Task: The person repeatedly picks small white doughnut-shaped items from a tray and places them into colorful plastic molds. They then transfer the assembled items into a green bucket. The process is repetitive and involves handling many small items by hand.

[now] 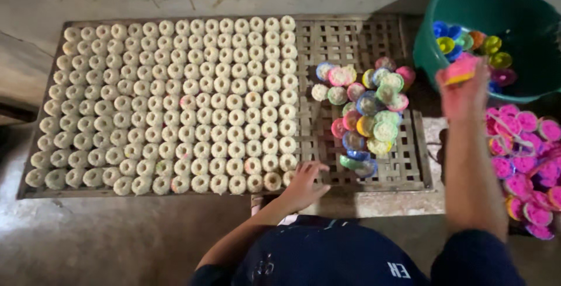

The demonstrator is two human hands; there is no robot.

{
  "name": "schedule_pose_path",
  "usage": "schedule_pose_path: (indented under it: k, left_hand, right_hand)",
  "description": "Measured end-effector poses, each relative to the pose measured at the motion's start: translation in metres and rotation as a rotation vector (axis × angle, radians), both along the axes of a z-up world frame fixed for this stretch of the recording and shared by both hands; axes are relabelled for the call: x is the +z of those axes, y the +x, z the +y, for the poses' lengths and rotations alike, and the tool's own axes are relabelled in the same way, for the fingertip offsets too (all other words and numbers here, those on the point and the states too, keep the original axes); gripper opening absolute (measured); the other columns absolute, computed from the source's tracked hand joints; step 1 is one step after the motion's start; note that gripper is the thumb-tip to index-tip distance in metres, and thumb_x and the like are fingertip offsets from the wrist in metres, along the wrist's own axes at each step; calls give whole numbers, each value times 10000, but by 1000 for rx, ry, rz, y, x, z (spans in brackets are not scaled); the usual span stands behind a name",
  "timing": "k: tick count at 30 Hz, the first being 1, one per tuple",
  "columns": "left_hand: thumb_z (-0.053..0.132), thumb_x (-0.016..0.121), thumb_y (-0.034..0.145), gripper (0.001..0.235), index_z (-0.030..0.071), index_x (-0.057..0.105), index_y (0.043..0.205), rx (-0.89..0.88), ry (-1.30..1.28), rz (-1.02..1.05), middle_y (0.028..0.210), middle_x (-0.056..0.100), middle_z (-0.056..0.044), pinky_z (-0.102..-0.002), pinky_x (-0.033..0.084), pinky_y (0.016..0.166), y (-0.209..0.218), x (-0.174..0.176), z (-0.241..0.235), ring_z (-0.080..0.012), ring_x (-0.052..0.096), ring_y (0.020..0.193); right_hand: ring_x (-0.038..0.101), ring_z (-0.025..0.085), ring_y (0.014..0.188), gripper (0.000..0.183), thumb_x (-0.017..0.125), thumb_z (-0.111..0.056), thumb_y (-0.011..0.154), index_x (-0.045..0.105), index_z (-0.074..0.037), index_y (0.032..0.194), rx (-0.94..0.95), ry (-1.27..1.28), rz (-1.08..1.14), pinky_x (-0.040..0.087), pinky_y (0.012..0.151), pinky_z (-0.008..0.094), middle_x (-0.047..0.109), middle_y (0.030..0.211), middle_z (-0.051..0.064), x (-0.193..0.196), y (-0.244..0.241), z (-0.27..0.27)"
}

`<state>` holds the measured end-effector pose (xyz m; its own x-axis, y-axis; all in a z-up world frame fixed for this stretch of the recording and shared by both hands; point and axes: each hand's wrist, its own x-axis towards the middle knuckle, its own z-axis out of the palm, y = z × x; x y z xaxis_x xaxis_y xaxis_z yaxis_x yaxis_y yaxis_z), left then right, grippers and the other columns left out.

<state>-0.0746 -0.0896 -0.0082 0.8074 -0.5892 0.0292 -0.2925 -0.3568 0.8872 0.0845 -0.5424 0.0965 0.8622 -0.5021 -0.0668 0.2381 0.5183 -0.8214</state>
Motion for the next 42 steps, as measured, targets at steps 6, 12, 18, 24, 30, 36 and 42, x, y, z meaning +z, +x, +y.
schedule_pose_path:
  k: [6,12,18,24,30,36,42]
  left_hand:
    - [216,785,740,480,119,610,1176,-73,286,-283,1280,558,-106,-524,425,1016,-29,-21,-1,-357,498,1242]
    - [121,668,860,300,143,628,1157,70,505,-365,1163,598,-85,-511,500,852,-33,-33,-24,-314,583,1151]
    - [90,654,839,328,64,596,1161,12,493,-457,1128,620,-119,-511,544,806,-24,-44,-34,-331,637,1078]
    - [87,781,645,581,24,561,1178,-153,537,-312,1154,601,-171,-510,561,778,-11,-30,-28,-372,650,1044]
    - [48,759,604,580,24,571,1153,-192,435,-316,1161,599,-192,-517,561,758,-2,-27,-24,-402,661,1008]
    - [67,737,633,486,37,577,1091,-262,486,-226,1097,624,-164,-539,547,725,7,-49,-24,-401,659,965]
    - [105,748,685,415,34,578,1057,-274,421,-204,1050,639,-164,-511,552,713,15,-57,-26,-388,666,976]
  right_hand:
    - [589,273,1220,597,601,-518,1000,461,-169,1464,49,-287,357,560,958,532,530,1447,34,-57,-24,-43]
    - [556,500,1245,663,644,-193,868,504,34,1476,-5,-1904,359,453,1065,548,561,1359,332,-160,-115,20]
    - [597,539,1117,659,659,-249,909,496,-21,1506,81,-1708,879,483,954,602,596,1250,341,-152,-120,22]
    - [626,493,1111,665,680,-121,806,593,-60,1462,21,-1826,844,513,977,552,636,1193,304,-137,-119,24]
    - [629,464,1080,614,665,-79,793,635,-26,1404,-13,-1774,699,525,941,512,634,1171,296,-146,-120,9]
    - [626,459,1039,560,666,-102,857,624,-22,1410,10,-1748,658,522,894,521,636,1160,271,-163,-125,-7]
    - [632,446,1057,522,673,-163,909,625,-30,1412,82,-1704,658,521,904,513,652,1161,250,-159,-129,-11]
